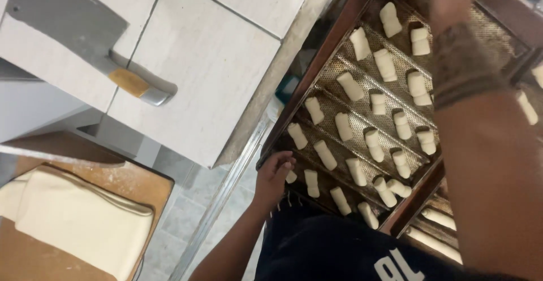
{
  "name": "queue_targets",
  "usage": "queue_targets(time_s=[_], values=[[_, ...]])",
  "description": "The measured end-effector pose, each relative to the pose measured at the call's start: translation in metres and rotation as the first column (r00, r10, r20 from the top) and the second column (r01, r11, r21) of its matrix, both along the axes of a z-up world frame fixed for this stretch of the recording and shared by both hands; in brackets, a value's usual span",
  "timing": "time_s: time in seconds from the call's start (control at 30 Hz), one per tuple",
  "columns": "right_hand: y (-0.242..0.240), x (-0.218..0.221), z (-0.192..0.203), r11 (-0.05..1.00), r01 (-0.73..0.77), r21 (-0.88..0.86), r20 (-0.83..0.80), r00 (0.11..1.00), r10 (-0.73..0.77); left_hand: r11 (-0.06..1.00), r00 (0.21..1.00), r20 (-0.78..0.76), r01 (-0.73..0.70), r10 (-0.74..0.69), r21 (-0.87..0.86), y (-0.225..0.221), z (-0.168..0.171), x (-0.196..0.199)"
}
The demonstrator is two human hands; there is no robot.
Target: Cut long strips of dough into smaller pieces using scissors and arrange them on baking trays.
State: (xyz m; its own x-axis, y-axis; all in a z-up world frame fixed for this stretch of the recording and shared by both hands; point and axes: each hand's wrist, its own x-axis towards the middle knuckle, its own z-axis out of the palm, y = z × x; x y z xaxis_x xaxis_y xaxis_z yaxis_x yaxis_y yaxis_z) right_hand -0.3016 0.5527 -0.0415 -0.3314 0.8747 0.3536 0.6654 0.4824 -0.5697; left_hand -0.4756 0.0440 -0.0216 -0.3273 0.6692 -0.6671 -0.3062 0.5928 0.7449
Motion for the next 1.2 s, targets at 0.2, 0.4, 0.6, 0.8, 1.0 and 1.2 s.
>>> queue_targets(time_s=[0.2, 0.4, 0.6, 0.8, 1.0, 1.2], values=[[-0.175, 0.067, -0.012, 0.997, 0.077, -0.015, 0.213, 0.974, -0.072, 0.988, 0.992, -0.127, -0.029, 0.010, -0.150, -0.055, 0.005, 0.017], [-0.385, 0.076, 0.019, 0.721, -0.498, 0.481, -0.015, 0.818, 0.575, 0.981, 0.959, -0.282, -0.082, 0.029, -0.177, -0.185, -0.014, 0.079], [-0.505, 0.035, -0.004, 0.652, -0.740, 0.167, -0.180, 0.627, 0.758, 0.927, 0.942, -0.323, -0.199, 0.092, -0.318, -0.301, -0.046, 0.109], [-0.566, -0.085, 0.033, 0.249, -0.668, -0.701, -0.114, 0.449, 0.886, 0.807, 0.819, -0.378, -0.539, 0.433, -0.243, -0.377, -0.058, 0.042], [-0.649, -0.243, 0.014, 0.291, -0.441, -0.849, -0.024, 0.582, 0.813, 0.434, 0.160, -0.760, -0.884, 0.630, 0.173, -0.471, -0.069, -0.104], [-0.720, -0.365, -0.041, 0.112, -0.309, -0.944, -0.212, 0.833, 0.511, 0.400, 0.363, -0.631, -0.912, 0.686, -0.090, -0.501, -0.058, -0.208]])
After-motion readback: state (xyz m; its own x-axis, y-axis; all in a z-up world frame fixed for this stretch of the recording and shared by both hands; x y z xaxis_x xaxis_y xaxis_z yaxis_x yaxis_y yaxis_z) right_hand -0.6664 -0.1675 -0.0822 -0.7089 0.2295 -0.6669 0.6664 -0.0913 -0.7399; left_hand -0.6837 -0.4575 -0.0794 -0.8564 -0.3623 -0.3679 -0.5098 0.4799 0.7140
